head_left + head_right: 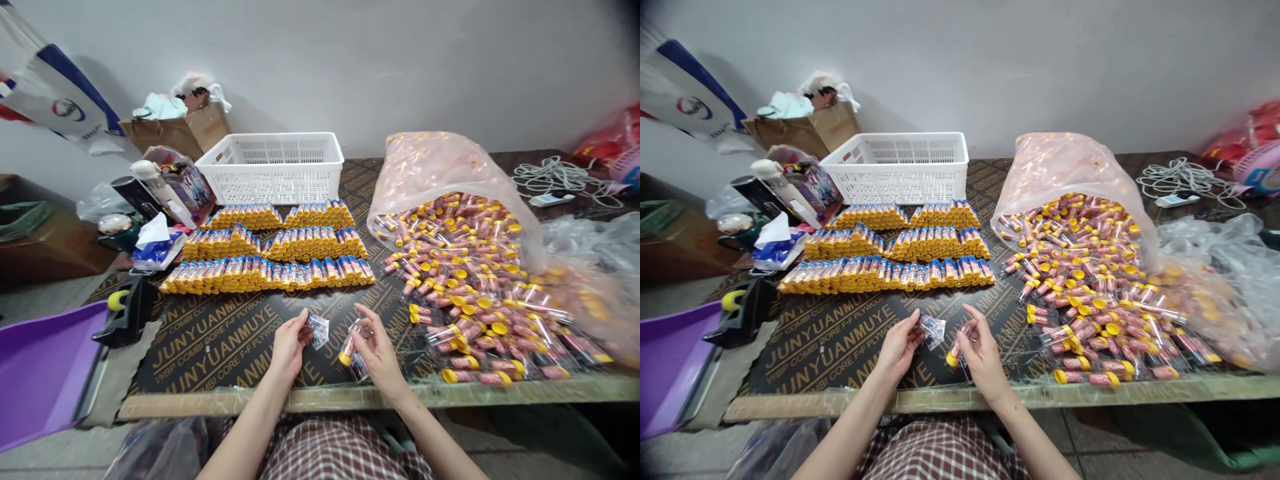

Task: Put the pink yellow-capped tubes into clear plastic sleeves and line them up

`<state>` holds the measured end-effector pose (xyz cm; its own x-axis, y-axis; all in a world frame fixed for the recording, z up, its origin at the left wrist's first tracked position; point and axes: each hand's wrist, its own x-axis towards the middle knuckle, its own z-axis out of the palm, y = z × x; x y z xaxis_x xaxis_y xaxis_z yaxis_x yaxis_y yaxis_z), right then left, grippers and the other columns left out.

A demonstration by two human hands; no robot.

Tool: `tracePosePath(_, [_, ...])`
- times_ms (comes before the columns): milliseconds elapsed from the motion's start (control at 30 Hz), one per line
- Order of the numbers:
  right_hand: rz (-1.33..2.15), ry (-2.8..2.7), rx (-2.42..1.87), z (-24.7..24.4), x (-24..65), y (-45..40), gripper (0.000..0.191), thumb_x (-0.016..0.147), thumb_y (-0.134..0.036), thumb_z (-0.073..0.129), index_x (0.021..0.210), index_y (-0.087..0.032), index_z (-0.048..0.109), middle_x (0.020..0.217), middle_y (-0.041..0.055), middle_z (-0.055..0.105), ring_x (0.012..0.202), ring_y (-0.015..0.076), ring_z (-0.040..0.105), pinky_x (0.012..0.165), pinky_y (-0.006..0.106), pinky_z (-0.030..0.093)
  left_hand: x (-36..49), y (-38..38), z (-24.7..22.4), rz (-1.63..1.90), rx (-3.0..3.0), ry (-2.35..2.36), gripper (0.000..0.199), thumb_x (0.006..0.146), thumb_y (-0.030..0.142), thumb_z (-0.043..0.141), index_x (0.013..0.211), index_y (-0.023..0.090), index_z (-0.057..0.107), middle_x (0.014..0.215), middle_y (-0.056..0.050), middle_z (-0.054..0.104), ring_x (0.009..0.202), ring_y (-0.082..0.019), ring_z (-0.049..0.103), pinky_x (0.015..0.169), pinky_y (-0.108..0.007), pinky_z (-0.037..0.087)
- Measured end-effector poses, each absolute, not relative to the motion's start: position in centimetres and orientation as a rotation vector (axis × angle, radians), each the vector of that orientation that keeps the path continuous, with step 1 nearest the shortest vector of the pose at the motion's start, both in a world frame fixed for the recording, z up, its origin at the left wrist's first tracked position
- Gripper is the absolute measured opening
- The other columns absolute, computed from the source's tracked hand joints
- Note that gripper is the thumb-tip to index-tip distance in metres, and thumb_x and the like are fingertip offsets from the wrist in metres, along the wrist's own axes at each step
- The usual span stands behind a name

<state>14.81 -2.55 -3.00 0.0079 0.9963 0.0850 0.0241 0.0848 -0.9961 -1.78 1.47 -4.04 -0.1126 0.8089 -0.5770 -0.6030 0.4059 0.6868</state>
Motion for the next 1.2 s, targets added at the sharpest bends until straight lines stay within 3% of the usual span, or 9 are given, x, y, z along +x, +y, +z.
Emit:
tracePosePath(100, [1.211, -1.322, -1.183, -3.5, 14.1, -2.5, 0.063, 0.083, -0.027, 0.054, 0.138, -0.030, 0.024, 0.077, -0.0041, 0.048, 0.052, 0.0087, 0.052, 0.051, 0.023, 0.050, -1.5, 1.3, -3.9, 1.198, 0.249, 1.166, 0.034, 0.047, 0.033, 0.084, 0.062, 0.010, 0.064, 0.055, -0.001, 0.063, 0.047, -0.007, 0.055, 0.047, -0.017, 0.044])
tracePosePath(333, [1.047, -1.613, -1.300, -2.9, 13.5, -2.7, 0.083, 0.075, -0.016, 0.063, 0.142, -0.031, 0.017, 0.072, -0.0058, 0.050, 0.058, 0.0095, 0.050, 0.059, 0.022, 0.047, -1.7, 0.8, -2.5, 1.063, 0.439, 1.238, 0.036, 0.046, 0.037, 0.083, 0.064, 0.010, 0.067, 0.061, -0.001, 0.066, 0.053, -0.009, 0.057, 0.051, -0.017, 0.046])
tracePosePath(500, [0.949, -1.819, -1.266, -2.8, 13.8, -2.2, 0.096, 0.067, -0.028, 0.075, 0.143, -0.032, 0.016, 0.072, -0.0054, 0.051, 0.056, 0.0100, 0.051, 0.058, 0.021, 0.046, -1.9, 0.9, -3.0, 0.897, 0.634, 1.281, 0.042, 0.041, 0.034, 0.084, 0.074, 0.013, 0.069, 0.073, -0.002, 0.071, 0.063, -0.015, 0.064, 0.059, -0.023, 0.052])
tracePosePath(700, [0.868, -1.694, -1.268, -3.5, 14.0, -2.1, 0.092, 0.064, -0.041, 0.075, 0.140, -0.030, 0.025, 0.078, -0.0025, 0.055, 0.054, 0.0093, 0.050, 0.057, 0.021, 0.048, -1.0, 0.5, -3.3, 0.841, 0.523, 1.213, 0.042, 0.038, 0.015, 0.083, 0.076, 0.015, 0.065, 0.075, -0.002, 0.072, 0.071, -0.019, 0.067, 0.065, -0.024, 0.056])
tracePosePath(833, [1.042, -1.618, -1.005, -3.0, 14.5, -2.5, 0.082, 0.068, -0.031, 0.071, 0.138, -0.027, 0.029, 0.093, 0.0015, 0.059, 0.073, 0.0118, 0.060, 0.070, 0.024, 0.052, -1.8, 1.4, -3.2, 0.942, 0.342, 1.246, 0.025, 0.049, 0.004, 0.073, 0.069, 0.014, 0.062, 0.072, -0.002, 0.070, 0.067, -0.016, 0.067, 0.060, -0.022, 0.056])
tracePosePath(900, [0.988, -1.730, -0.953, -2.6, 14.8, -2.6, 0.065, 0.073, -0.022, 0.063, 0.133, -0.025, 0.039, 0.099, 0.0033, 0.060, 0.083, 0.0131, 0.060, 0.078, 0.027, 0.051, -2.4, 1.9, -3.1, 0.972, 0.305, 1.245, 0.020, 0.054, 0.001, 0.069, 0.068, 0.014, 0.061, 0.074, -0.002, 0.069, 0.066, -0.015, 0.066, 0.059, -0.022, 0.056])
tracePosePath(1000, [0.790, -1.893, -1.013, -2.5, 15.1, -2.6, 0.051, 0.075, -0.015, 0.054, 0.125, -0.023, 0.048, 0.094, 0.0034, 0.061, 0.084, 0.0143, 0.059, 0.080, 0.028, 0.050, -2.8, 1.8, -2.7, 0.916, 0.369, 1.173, 0.021, 0.058, 0.003, 0.070, 0.075, 0.013, 0.064, 0.078, -0.004, 0.070, 0.069, -0.016, 0.066, 0.063, -0.024, 0.056])
tracePosePath(1100, [0.633, -1.918, -1.063, -2.6, 15.1, -2.2, 0.055, 0.073, -0.016, 0.056, 0.127, -0.023, 0.046, 0.103, 0.0066, 0.058, 0.094, 0.0170, 0.057, 0.084, 0.031, 0.048, -2.4, 0.8, -2.3, 0.821, 0.463, 1.107, 0.027, 0.056, 0.011, 0.076, 0.082, 0.012, 0.066, 0.081, -0.007, 0.070, 0.071, -0.017, 0.066, 0.068, -0.026, 0.056])
tracePosePath(1200, [0.598, -1.906, -1.060, -2.2, 15.3, -1.6, 0.075, 0.065, -0.017, 0.062, 0.135, -0.024, 0.035, 0.132, 0.0113, 0.041, 0.119, 0.0232, 0.044, 0.097, 0.038, 0.040, -1.7, -0.3, -2.0, 0.728, 0.550, 1.073, 0.034, 0.055, 0.020, 0.080, 0.084, 0.011, 0.068, 0.084, -0.008, 0.069, 0.070, -0.018, 0.065, 0.068, -0.028, 0.055])
